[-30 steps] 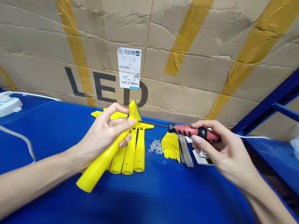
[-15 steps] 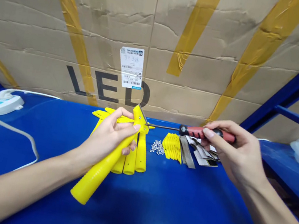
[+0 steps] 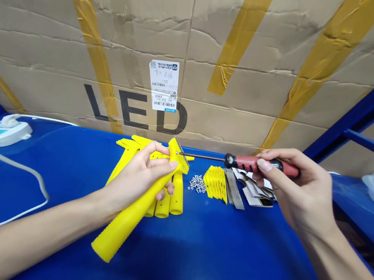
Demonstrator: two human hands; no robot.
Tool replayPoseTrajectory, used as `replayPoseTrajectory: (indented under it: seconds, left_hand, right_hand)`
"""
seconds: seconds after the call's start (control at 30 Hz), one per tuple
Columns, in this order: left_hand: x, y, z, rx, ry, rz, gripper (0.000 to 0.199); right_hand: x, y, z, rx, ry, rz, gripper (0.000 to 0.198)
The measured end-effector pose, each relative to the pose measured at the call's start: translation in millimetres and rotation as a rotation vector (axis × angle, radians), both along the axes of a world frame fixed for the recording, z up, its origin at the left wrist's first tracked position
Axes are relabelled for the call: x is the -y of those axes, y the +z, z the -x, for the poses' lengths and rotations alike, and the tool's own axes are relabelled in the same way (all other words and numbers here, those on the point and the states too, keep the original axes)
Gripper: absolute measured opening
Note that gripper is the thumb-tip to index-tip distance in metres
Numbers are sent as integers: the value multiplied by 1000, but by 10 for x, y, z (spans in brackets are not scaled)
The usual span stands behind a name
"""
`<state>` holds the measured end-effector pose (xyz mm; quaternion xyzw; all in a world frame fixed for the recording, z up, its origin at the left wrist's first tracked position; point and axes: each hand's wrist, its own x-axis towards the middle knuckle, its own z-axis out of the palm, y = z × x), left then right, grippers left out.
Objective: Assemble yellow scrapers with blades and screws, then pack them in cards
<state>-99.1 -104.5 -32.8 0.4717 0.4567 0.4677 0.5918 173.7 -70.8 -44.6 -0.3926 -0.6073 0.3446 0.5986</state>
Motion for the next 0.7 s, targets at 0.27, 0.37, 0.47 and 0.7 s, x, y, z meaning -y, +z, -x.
replayPoseTrajectory:
  seconds: [0.27, 0.37, 0.47, 0.7]
  left_hand:
    - [24, 63, -27, 19, 3, 5, 44]
    - [27, 65, -19, 53, 12, 38, 44]
    - [9, 32, 6, 77, 14, 78, 40]
    - [-28, -15, 54, 95, -16, 90, 38]
  right_hand:
    - [-4, -20, -6, 77, -45, -26, 19]
    - [-6, -20, -8, 77, -36, -41, 18]
    - [-7, -24, -9, 83, -23, -57, 18]
    - [-7, -25, -8, 153, -53, -120, 17]
